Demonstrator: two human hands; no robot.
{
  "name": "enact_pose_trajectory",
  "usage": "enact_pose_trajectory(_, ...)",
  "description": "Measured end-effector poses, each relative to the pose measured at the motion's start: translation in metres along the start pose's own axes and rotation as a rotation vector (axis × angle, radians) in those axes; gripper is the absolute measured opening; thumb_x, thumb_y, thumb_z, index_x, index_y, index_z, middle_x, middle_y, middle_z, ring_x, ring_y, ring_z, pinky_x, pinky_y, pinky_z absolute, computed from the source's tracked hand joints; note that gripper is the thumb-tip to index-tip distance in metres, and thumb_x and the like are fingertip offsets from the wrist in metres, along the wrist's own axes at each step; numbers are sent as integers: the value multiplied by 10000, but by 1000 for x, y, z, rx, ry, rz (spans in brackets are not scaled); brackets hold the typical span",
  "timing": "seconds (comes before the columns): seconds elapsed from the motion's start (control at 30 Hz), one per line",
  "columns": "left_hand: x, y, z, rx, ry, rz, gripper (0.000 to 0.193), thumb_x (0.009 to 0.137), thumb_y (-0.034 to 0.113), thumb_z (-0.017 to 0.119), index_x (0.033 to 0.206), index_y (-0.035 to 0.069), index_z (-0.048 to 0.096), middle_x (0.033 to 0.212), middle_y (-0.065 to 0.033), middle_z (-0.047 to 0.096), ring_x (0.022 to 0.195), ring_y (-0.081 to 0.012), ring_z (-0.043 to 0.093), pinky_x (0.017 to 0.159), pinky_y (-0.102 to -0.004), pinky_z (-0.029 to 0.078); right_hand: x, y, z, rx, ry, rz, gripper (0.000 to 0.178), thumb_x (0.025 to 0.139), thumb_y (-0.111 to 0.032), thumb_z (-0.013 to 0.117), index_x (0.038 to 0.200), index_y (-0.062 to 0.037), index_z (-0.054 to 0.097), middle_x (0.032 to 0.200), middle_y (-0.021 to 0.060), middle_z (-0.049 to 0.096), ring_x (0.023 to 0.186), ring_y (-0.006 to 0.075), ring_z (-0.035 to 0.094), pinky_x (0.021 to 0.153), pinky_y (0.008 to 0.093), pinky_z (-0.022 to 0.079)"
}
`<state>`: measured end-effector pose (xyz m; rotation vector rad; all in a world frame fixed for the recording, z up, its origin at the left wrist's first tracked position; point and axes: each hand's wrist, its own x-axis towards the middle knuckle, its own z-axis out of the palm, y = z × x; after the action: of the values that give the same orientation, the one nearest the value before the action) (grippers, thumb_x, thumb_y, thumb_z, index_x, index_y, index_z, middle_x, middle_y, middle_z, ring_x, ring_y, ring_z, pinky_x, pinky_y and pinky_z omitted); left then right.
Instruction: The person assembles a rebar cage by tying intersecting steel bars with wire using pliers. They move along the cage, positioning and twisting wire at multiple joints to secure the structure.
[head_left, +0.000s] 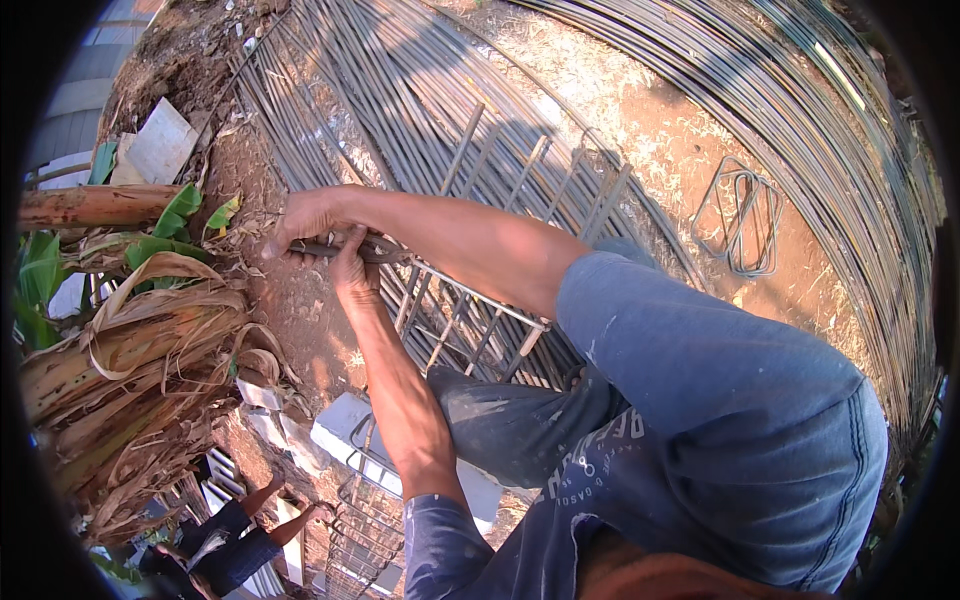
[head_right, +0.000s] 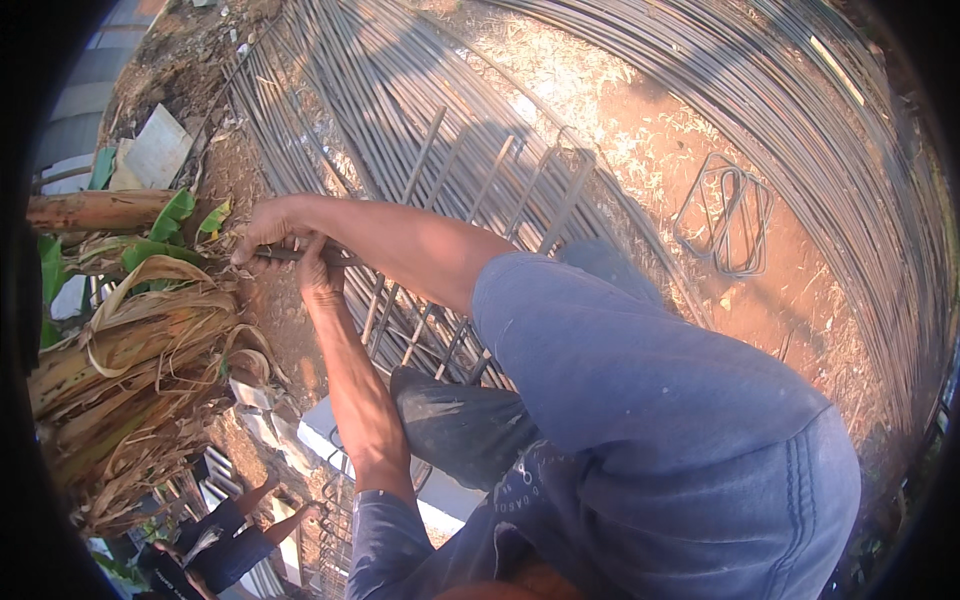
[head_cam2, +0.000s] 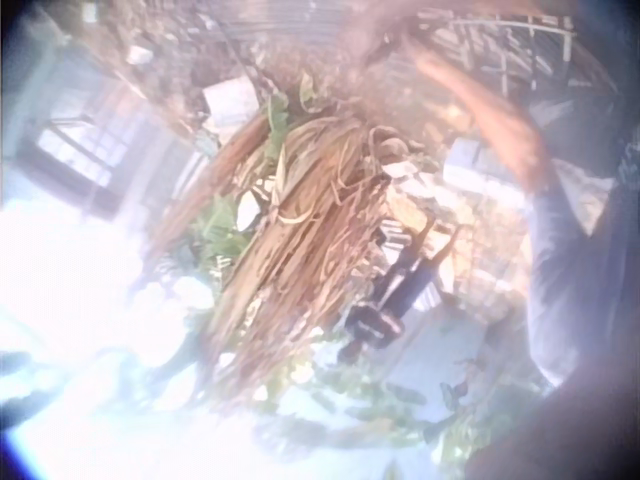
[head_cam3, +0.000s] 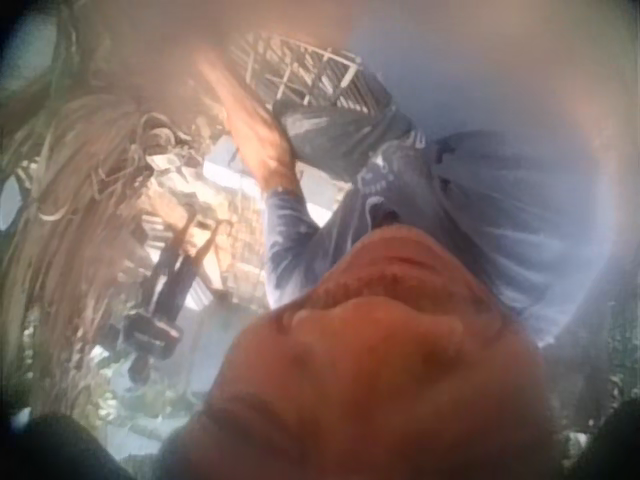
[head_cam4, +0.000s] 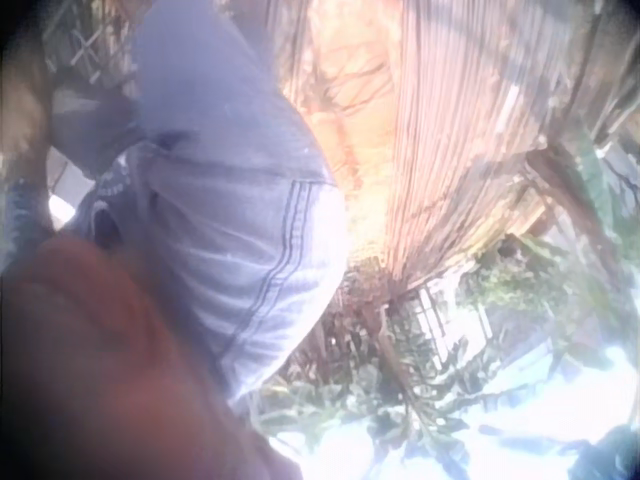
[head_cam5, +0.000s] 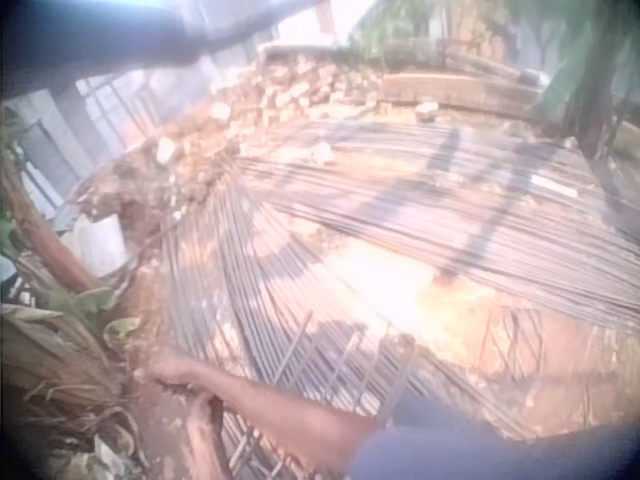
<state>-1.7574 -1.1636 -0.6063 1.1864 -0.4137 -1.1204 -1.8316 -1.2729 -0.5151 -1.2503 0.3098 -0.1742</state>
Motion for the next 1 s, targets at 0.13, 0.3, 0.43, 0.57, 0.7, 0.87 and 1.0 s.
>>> enact_pose_trajectory(0.13,-11,-5,-1,176,34,22,439,775,-26,690,1178,-12,516,982,-75,632,894,-177,622,750,-324,544,-16,2,34,-392,573,-12,488,800,-341,685,984,89,544,931,203,589,891,293,597,736,462,447)
enact_pose_trajectory(0.3,-17,-12,29,217,116,73,484,752,-1,723,1185,-13,506,967,-86,635,853,-168,635,651,-283,546,-41,16,41,-658,784,-123,808,747,-284,722,1339,51,286,1182,232,459,1127,367,465,890,522,385)
enact_pose_trajectory(0.43,-27,1,41,256,21,22,523,734,19,750,1191,-15,498,956,-95,638,820,-161,646,572,-251,548,-80,12,8,-321,472,-106,717,741,-345,750,1304,-12,456,1139,203,577,1116,290,549,925,440,419)
enact_pose_trajectory(0.57,-56,27,77,501,-222,-59,412,714,4,753,1074,-27,554,851,-91,640,660,-191,639,508,-280,541,-81,25,-14,-146,453,-141,382,790,-342,726,973,-9,681,920,149,685,876,229,641,856,389,457)
enact_pose_trajectory(0.7,-84,31,89,837,-81,-33,444,780,185,740,1159,2,598,946,-80,654,765,-163,621,641,-290,506,-110,44,-10,230,771,-184,283,888,-248,597,967,21,628,821,128,636,645,163,543,610,330,437)
enact_pose_trajectory(0.87,-179,3,162,1197,-243,351,205,785,179,580,744,-16,627,725,-222,641,666,-398,627,622,-476,489,-258,67,-45,886,858,-164,256,994,-180,415,1131,32,459,989,127,571,575,84,422,497,253,358)
enact_pose_trajectory(1.0,-215,-51,171,1482,-481,537,134,739,111,583,779,-4,638,667,-177,643,650,-326,661,587,-430,509,-345,92,-36,916,857,-137,396,980,-230,451,1263,38,377,1284,216,459,1155,252,520,966,415,475)
